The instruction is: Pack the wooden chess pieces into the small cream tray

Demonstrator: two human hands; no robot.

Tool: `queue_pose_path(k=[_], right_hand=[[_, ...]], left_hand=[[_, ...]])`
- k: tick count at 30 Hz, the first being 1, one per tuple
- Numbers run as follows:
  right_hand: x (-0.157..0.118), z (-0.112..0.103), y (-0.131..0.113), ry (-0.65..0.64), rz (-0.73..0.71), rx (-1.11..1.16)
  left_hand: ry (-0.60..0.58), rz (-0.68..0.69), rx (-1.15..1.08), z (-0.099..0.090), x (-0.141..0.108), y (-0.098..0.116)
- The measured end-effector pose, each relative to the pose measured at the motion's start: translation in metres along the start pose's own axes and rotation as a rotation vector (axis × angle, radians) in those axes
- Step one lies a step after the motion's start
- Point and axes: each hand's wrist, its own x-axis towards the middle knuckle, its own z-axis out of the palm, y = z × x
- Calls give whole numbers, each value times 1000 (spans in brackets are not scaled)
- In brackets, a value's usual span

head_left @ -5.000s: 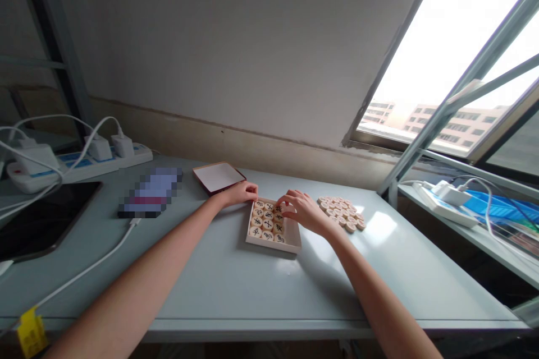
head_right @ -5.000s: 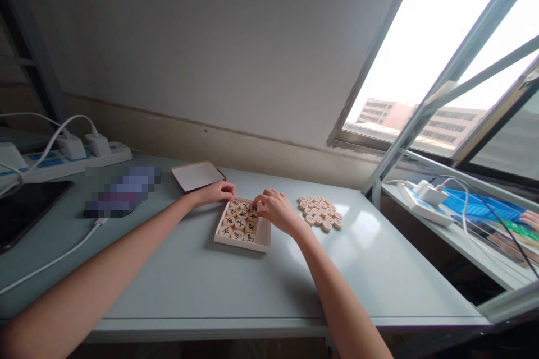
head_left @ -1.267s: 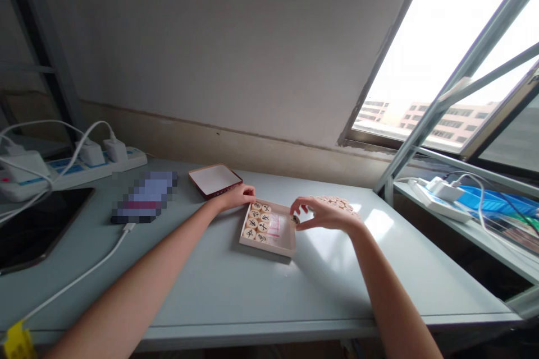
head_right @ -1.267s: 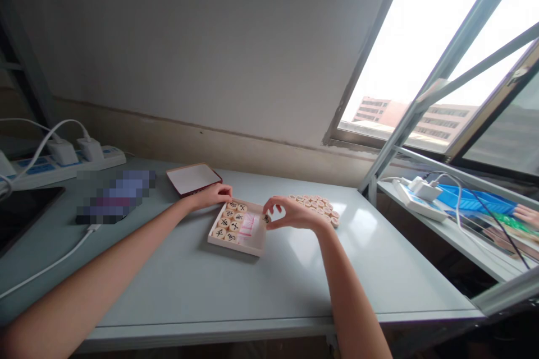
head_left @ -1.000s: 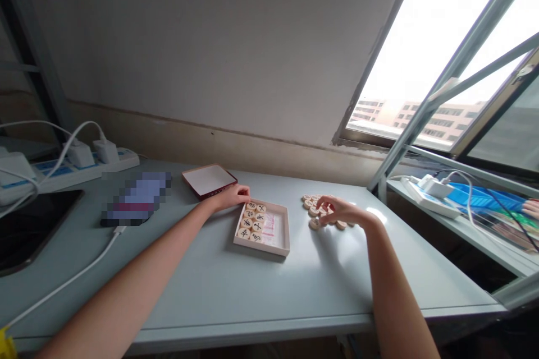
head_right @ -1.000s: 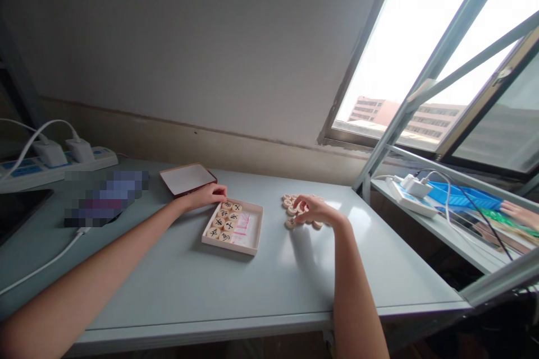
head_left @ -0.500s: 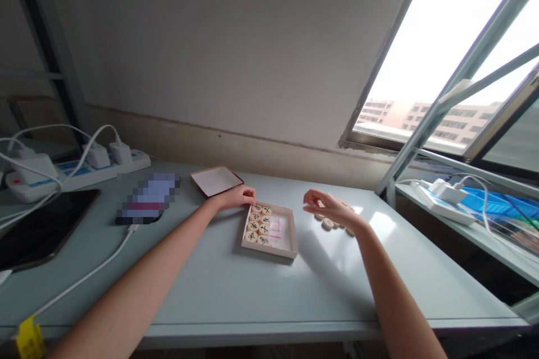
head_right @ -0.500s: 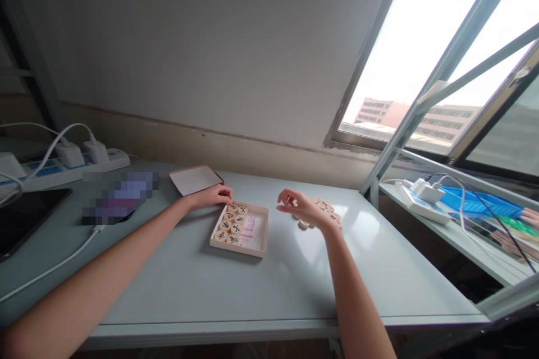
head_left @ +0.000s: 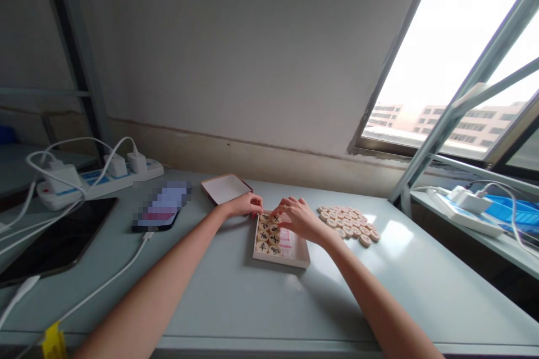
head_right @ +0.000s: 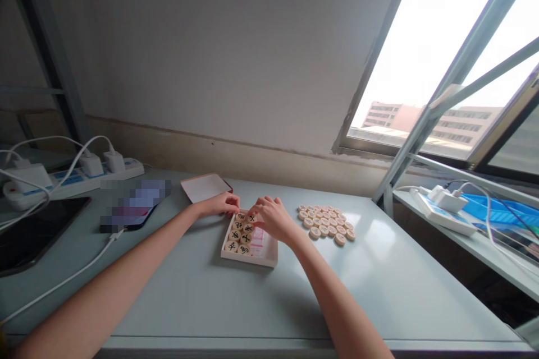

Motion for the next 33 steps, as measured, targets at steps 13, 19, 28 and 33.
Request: queue_pose_path(k=[13, 19, 28, 33], right_hand=[[-45, -16, 78, -63, 484, -34], [-32, -17, 46, -49, 259, 170], [-15, 3, -6, -62, 2, 233], [-21, -17, 20, -17, 116, 265]], left_hand=[[23, 6, 30, 1, 1, -4], [31, 2, 47, 2, 2, -5], [43, 28, 79, 2, 0, -1], [35, 14, 51, 3, 2, -5]])
